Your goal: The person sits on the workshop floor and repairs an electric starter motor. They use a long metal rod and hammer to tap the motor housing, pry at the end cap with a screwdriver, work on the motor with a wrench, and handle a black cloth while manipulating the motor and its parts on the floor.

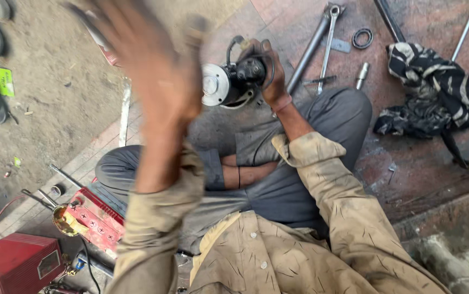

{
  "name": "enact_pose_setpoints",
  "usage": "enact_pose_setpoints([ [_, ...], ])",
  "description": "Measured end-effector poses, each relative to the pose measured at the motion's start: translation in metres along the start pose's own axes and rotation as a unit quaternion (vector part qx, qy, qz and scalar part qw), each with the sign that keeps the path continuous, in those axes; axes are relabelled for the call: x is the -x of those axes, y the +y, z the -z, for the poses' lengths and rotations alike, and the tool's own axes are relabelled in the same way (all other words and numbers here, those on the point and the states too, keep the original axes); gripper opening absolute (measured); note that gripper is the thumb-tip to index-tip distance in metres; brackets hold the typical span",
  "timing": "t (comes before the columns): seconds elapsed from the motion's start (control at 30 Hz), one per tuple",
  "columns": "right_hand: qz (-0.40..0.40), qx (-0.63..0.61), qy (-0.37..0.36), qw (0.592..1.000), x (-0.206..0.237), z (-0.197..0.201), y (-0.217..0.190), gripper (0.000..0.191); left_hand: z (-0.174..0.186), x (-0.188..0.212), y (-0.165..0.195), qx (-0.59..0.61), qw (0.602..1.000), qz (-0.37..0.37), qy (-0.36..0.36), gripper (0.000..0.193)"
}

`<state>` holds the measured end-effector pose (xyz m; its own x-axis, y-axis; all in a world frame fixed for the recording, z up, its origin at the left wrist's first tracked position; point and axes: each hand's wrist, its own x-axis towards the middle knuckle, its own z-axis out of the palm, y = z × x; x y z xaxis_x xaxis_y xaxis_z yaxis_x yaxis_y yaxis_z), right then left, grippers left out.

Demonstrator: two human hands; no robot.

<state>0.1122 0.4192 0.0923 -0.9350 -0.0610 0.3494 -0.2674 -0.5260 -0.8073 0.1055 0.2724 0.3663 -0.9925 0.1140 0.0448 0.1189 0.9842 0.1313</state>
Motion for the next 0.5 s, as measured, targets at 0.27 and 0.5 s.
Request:
enact_pose_setpoints([
  [0.27, 0.094, 0.377, 0.052, 0.920, 0.006, 0.003, 0.005, 0.038, -0.036, 0.006, 0.008, 0.075, 0.996, -0.050, 0.024, 0.094],
  [0.5, 0.040, 0.387, 0.059, 0.919, 0.009, 0.003, -0.001, 0.037, -0.028, 0.014, 0.008, 0.084, 0.995, -0.055, 0.018, 0.088],
])
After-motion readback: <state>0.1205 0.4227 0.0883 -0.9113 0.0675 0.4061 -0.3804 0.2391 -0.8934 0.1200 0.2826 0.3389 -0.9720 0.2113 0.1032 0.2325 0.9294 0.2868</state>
